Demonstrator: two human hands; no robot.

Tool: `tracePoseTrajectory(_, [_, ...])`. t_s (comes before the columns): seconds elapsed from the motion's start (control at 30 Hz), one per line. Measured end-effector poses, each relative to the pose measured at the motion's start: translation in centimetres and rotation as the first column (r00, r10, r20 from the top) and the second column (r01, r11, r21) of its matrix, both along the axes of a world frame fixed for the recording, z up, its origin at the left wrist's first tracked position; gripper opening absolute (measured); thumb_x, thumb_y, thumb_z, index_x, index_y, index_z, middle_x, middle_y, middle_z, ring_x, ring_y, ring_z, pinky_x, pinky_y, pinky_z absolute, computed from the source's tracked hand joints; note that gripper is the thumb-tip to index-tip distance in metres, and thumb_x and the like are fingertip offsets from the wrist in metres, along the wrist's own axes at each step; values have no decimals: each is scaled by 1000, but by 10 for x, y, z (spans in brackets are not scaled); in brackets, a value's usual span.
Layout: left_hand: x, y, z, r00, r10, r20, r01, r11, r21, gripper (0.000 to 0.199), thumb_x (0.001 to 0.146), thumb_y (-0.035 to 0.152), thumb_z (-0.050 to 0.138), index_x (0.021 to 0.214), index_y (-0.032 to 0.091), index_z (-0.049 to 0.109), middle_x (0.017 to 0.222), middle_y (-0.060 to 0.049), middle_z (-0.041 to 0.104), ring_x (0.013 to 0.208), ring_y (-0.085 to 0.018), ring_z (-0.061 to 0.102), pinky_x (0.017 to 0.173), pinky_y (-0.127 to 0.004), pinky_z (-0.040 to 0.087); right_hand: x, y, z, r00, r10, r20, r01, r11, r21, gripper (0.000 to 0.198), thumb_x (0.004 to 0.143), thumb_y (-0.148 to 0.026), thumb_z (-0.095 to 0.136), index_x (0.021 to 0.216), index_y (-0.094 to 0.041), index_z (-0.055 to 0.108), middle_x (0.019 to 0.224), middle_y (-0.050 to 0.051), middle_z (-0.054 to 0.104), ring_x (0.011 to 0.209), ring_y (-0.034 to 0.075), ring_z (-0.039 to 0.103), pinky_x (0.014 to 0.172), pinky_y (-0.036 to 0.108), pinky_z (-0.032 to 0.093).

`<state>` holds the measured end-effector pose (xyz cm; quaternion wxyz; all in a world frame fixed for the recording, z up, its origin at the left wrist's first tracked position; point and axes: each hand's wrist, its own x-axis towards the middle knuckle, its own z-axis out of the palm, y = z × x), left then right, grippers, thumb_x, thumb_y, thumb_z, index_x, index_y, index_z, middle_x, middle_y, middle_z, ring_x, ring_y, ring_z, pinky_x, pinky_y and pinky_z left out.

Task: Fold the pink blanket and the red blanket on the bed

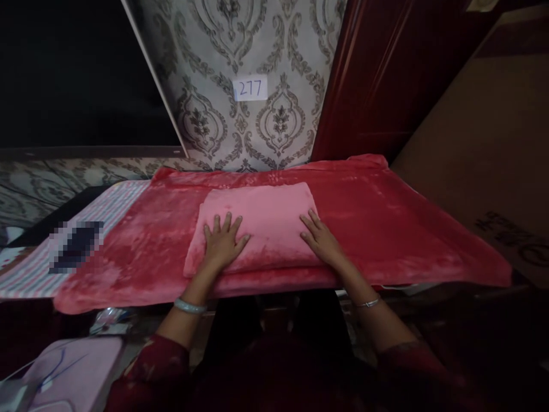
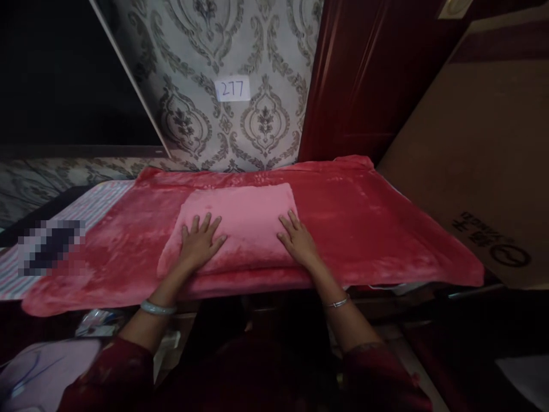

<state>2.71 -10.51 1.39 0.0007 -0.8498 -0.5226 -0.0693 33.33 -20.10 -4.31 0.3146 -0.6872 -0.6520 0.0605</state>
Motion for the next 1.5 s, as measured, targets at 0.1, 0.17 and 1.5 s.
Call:
tracePoseTrajectory(0.1, [-1, 2, 7, 1000, -2, -7, 1, 999, -37, 68, 100, 58, 40, 160, 27, 35, 171, -9, 19, 157, -44, 12, 120, -73, 15, 8, -2, -1, 984, 48, -170, -43, 999, 30, 63, 101, -57, 39, 152, -23, 52, 168, 8, 28, 153, 25, 30, 126, 48, 25])
tracePoseTrajectory(0.17, [-1, 2, 13, 1000, 0, 11, 1, 999, -34, 65, 100, 54, 40, 158, 24, 40, 169, -11, 26, 155, -44, 18, 120, -70, 19, 14, -10, -1, 959, 47, -281, -26, 997, 79, 64, 99, -61, 40, 150, -23, 54, 166, 8, 34, 153, 24, 31, 126, 46, 25])
tracePoseTrajectory(1.5, [86, -65, -35, 800, -570, 186, 490, 800, 346, 53, 87, 17, 56, 140, 18, 60, 140, -14, 65, 124, -31, 59, 101, -48, 46, -28, -78, 18, 927, 80, -368, 64, 930, 362, 30, 92, -26, 55, 120, -25, 64, 111, 9, 70, 100, 24, 68, 90, 42, 57])
